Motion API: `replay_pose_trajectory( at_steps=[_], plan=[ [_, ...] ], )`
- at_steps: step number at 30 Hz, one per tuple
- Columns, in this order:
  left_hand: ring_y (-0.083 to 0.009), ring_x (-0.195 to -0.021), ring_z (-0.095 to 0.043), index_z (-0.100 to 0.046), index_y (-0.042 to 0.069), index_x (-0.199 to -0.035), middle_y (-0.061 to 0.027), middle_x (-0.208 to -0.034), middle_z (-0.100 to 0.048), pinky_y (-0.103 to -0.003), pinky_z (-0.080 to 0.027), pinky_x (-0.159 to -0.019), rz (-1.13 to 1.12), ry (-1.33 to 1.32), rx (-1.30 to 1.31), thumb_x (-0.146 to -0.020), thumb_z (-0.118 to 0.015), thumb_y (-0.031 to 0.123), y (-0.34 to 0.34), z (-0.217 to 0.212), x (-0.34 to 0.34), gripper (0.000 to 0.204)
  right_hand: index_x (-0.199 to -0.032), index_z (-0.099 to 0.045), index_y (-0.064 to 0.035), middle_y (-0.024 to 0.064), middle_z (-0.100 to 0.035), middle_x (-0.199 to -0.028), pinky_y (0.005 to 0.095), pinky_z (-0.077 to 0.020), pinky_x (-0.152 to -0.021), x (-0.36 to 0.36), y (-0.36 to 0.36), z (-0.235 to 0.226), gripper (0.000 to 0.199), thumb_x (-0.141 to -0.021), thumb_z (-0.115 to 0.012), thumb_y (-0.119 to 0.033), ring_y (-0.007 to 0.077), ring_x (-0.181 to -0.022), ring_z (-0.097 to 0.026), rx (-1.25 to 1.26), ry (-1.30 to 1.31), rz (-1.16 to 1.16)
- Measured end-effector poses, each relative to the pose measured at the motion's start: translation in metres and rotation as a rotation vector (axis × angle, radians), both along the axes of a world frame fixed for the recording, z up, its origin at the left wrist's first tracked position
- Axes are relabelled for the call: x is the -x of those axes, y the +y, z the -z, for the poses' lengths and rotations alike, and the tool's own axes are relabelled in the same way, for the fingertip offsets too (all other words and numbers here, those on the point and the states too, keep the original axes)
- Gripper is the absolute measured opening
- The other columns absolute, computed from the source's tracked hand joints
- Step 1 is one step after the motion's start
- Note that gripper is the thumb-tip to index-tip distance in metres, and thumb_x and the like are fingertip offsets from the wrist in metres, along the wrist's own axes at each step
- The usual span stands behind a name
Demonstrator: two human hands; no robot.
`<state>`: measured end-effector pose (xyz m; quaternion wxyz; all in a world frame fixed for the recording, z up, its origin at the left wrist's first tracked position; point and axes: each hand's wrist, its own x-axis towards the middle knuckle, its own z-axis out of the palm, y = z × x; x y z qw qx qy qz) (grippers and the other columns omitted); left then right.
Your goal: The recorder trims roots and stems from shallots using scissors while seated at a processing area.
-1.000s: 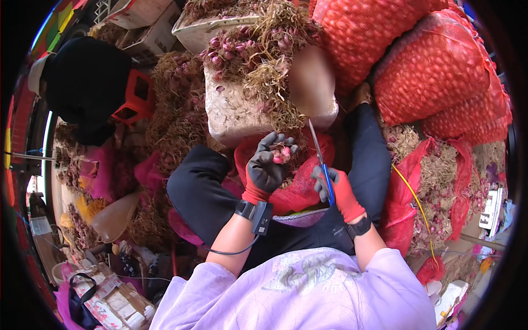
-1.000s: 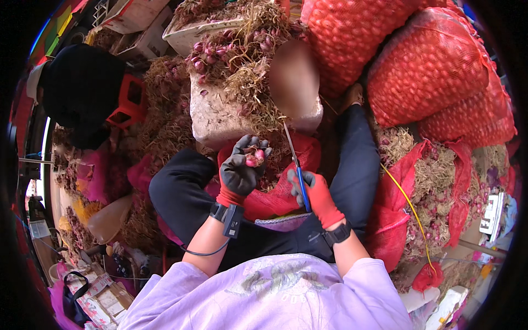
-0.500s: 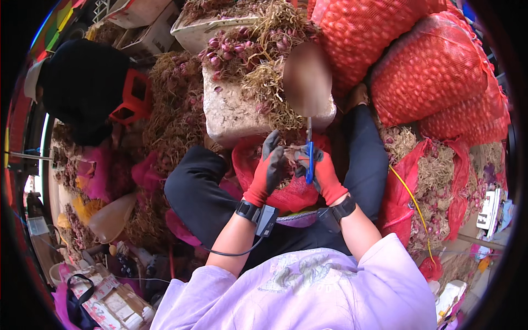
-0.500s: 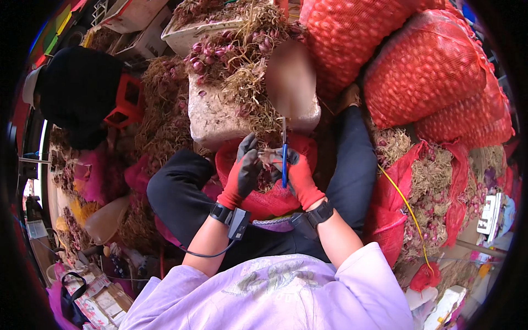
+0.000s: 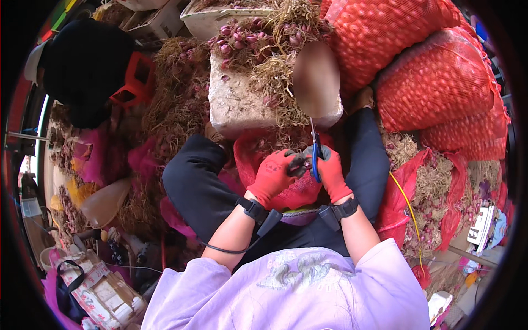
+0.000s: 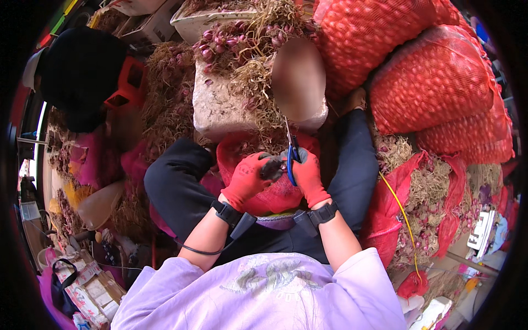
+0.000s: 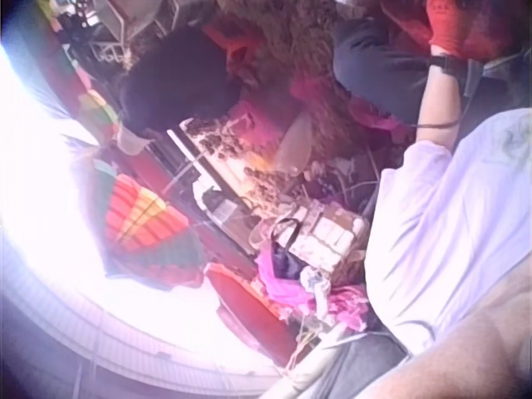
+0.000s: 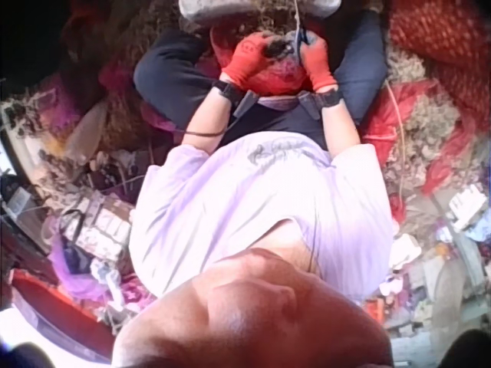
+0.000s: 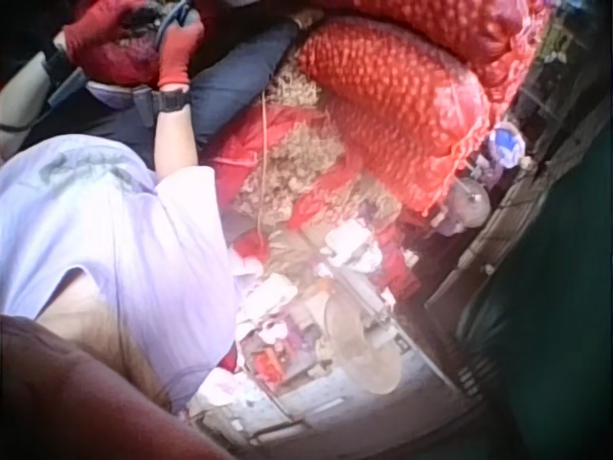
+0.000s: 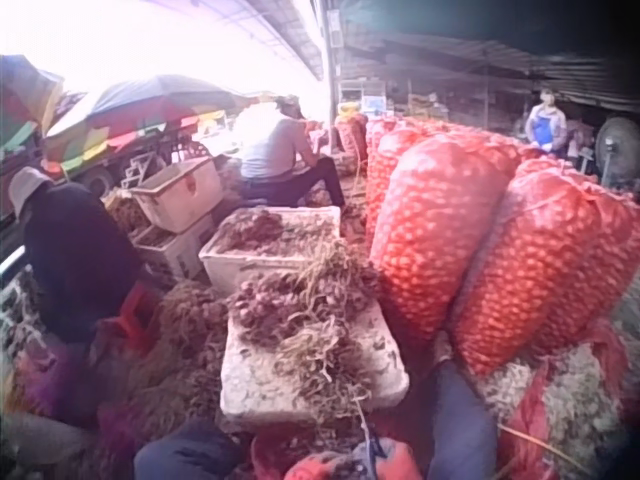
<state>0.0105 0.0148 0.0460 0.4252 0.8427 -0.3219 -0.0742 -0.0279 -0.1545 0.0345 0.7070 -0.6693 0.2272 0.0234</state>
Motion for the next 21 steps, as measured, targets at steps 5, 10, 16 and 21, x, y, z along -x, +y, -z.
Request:
replay_pose_trajectory(
  at_steps=[5, 10, 16, 21],
  plan=[
    [-0.0317, -0.077, -0.058, -0.061, 0.015, -0.094, -0.0083, -0.082, -0.058, -0.041, -0.047, -0.068, 0.050, 0.111, 0.007, -0.071, -0.066, 0.018, 0.004, 0.007, 0.001, 0.024, -0.089, -0.066, 0.0004, 0.0018, -0.064, -0.074, 0.0248, -0.0487, -0.058, 0.002, 0.000, -0.014, 0.011, -0.079, -0.064, -0.004, 0.0086, -0.062, -0.059, -0.030, 0.078, -0.074],
    [-0.0324, -0.077, -0.059, -0.062, 0.011, -0.087, -0.0109, -0.081, -0.058, -0.040, -0.047, -0.067, 0.028, 0.019, -0.110, -0.069, -0.066, 0.015, -0.002, 0.006, 0.005, 0.019, -0.091, -0.064, 0.0002, 0.0023, -0.064, -0.077, 0.0255, -0.0493, -0.061, 0.005, -0.005, -0.008, 0.013, -0.078, -0.065, -0.004, 0.0086, -0.066, -0.058, -0.038, 0.027, -0.137],
    [-0.0301, -0.070, -0.060, -0.060, 0.007, -0.077, -0.0117, -0.075, -0.061, -0.037, -0.047, -0.061, -0.185, 0.133, -0.173, -0.073, -0.064, 0.015, -0.013, 0.017, 0.018, 0.010, -0.095, -0.062, 0.0005, 0.0023, -0.064, -0.081, 0.0261, -0.0483, -0.069, 0.011, -0.004, 0.001, 0.019, -0.077, -0.066, -0.004, 0.0094, -0.072, -0.056, 0.195, -0.142, -0.287],
    [-0.0306, -0.074, -0.064, -0.063, 0.001, -0.081, -0.0173, -0.076, -0.065, -0.037, -0.049, -0.066, -0.298, 0.879, 0.030, -0.076, -0.062, 0.021, -0.001, 0.057, 0.005, 0.020, -0.100, -0.061, 0.0001, 0.0027, -0.065, -0.086, 0.0245, -0.0482, -0.065, 0.013, -0.001, -0.014, 0.024, -0.078, -0.068, -0.006, 0.0085, -0.070, -0.056, 0.141, -0.239, -0.263]
  ],
)
